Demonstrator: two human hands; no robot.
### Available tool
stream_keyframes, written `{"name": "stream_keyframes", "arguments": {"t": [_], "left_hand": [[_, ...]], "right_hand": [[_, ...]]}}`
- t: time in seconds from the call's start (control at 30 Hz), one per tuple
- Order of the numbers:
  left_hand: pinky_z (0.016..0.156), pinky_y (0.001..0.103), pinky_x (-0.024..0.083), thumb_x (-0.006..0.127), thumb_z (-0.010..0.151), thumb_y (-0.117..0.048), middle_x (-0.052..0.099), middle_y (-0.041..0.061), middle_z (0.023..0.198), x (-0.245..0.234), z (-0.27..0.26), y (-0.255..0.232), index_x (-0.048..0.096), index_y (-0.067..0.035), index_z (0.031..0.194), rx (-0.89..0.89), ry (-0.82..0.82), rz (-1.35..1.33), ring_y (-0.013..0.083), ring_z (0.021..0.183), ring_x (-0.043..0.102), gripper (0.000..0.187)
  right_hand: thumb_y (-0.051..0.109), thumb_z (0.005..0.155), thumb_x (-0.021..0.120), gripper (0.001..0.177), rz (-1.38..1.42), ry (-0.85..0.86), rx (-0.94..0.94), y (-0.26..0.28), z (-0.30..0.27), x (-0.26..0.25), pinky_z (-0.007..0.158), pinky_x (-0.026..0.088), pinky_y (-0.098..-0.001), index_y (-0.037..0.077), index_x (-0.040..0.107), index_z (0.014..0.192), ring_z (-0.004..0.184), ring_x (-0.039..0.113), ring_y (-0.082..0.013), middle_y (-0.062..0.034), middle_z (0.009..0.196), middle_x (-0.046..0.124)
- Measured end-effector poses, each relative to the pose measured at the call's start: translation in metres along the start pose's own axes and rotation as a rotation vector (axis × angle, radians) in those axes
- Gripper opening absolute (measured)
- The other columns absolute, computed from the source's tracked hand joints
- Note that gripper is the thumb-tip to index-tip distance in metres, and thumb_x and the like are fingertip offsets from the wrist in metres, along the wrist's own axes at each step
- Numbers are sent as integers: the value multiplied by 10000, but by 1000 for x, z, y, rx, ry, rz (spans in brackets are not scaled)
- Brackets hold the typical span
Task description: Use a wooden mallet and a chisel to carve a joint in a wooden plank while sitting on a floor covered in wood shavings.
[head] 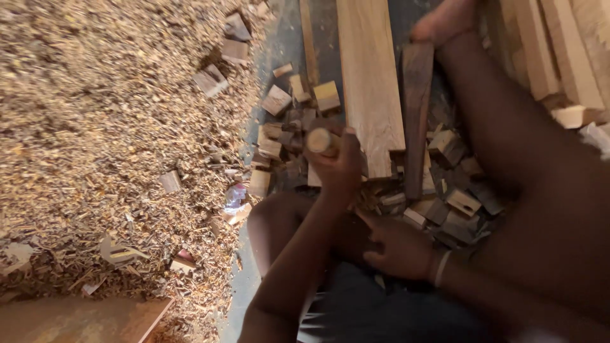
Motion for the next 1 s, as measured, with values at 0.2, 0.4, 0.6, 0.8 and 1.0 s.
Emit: {"name": "stream_keyframes", "arguments": {"t": [0.2, 0.4, 0.6, 0.8, 1.0], "left_hand": [[587, 315, 436, 647, 1038, -98, 517, 3, 708, 31, -2, 9, 510, -109, 884, 30, 154, 134, 102, 602, 499, 206], [564, 317, 496, 641, 983, -136, 557, 31, 719, 50, 7, -33, 514, -102, 925, 46, 209, 226, 112, 584, 563, 144], [613, 354, 505, 661, 985, -121, 586, 52, 747, 42, 6, -23, 524, -98, 917, 123, 150, 204, 155, 656, 596, 155], [618, 350, 517, 652, 984, -143, 598, 46, 749, 45, 6, -24, 534, -91, 919, 120, 163, 199, 147, 657, 611, 145], [588, 341, 512, 651, 997, -150, 580, 35, 730, 45, 6, -16, 530, -100, 890, 108, 186, 247, 131, 620, 583, 169]], "right_hand": [[224, 894, 687, 392, -370, -487, -29, 34, -40, -161, 658, 556, -422, 178, 707, 1283, 726, 709, -305, -122, 846, 733], [42, 896, 605, 357, -595, -988, -653, 222, -140, -235, 634, 555, -424, 66, 744, 1224, 726, 712, -329, -252, 1031, 733], [197, 841, 767, 384, -676, -423, -24, 79, -2, -213, 747, 592, -472, 146, 741, 1221, 840, 739, -338, -158, 931, 743], [229, 975, 651, 291, -1037, -31, 48, 12, 61, -127, 640, 597, -463, 189, 709, 1257, 668, 710, -283, -108, 800, 726], [149, 901, 667, 766, -1143, 73, -4, 0, 46, -102, 533, 568, -397, 416, 417, 1574, 658, 665, -278, -138, 853, 677]]}}
Point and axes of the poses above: each hand's wrist, its own z-axis towards the middle knuckle, its own x-axis out of the palm, y = z × x, the point moved 10 cm from there along z, towards the middle knuckle
